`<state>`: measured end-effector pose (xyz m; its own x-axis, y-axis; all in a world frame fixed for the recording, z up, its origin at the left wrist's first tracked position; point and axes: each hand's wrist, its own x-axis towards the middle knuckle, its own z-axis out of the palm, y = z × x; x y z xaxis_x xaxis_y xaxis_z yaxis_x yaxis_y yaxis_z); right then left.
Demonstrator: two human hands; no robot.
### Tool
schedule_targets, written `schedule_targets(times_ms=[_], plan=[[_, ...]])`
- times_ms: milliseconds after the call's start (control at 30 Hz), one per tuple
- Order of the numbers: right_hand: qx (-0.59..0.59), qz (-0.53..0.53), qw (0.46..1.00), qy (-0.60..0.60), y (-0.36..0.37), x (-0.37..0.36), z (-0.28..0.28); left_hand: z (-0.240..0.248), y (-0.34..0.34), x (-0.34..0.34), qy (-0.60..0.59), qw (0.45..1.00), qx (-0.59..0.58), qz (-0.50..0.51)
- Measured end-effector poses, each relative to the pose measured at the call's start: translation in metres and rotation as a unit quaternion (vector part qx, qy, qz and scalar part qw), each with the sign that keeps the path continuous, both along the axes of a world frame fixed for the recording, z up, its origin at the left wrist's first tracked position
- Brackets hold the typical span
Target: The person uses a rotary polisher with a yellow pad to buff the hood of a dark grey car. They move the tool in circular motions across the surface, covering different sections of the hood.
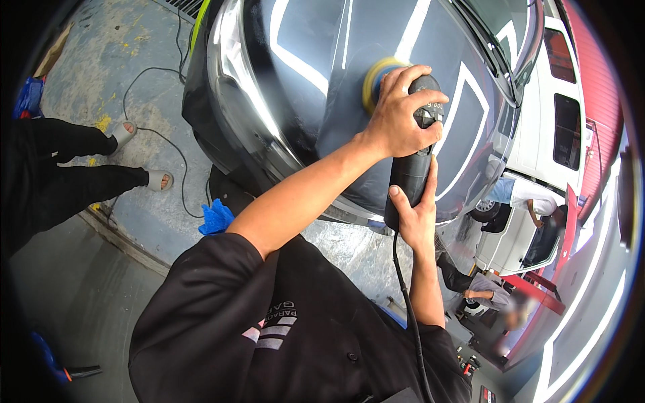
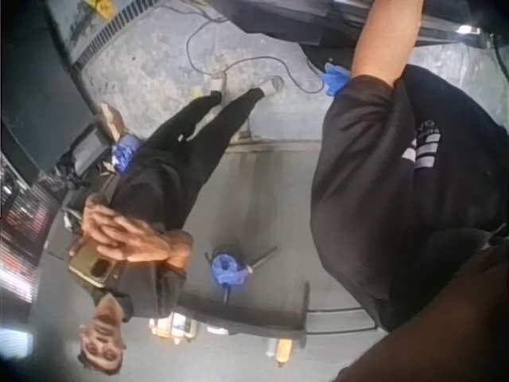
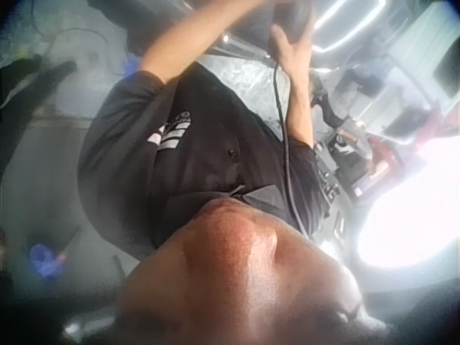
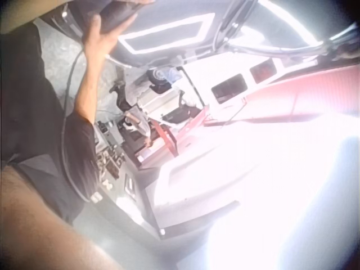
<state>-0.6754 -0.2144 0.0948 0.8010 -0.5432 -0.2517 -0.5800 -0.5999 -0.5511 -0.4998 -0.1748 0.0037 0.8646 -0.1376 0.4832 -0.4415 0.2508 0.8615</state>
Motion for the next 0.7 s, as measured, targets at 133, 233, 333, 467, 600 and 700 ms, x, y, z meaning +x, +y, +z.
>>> schedule_targets(times_ms=[133,233,333,467,600,700], plan=[[-0.014,0.009,1.000,-0.006,-0.001,-0.002,-0.003,-0.001,0.000,0.000,-0.007,1.000,0.000,-0.002],[0.008,0.009,1.000,-0.010,0.003,0.004,-0.004,-0.002,0.006,0.004,-0.007,1.000,-0.001,0.013],[0.023,0.018,1.000,-0.007,0.008,0.012,-0.003,-0.005,0.016,0.009,-0.011,0.999,0.004,0.033],[0.033,0.056,0.998,-0.019,0.004,0.016,-0.010,-0.002,0.028,0.014,-0.018,0.997,0.031,0.066],[0.043,0.066,0.997,-0.015,0.006,0.005,-0.014,-0.001,0.038,0.000,-0.022,0.997,0.039,0.068],[0.036,0.061,0.997,0.006,0.007,-0.018,-0.018,-0.003,0.043,-0.020,-0.033,0.996,0.042,0.068]])
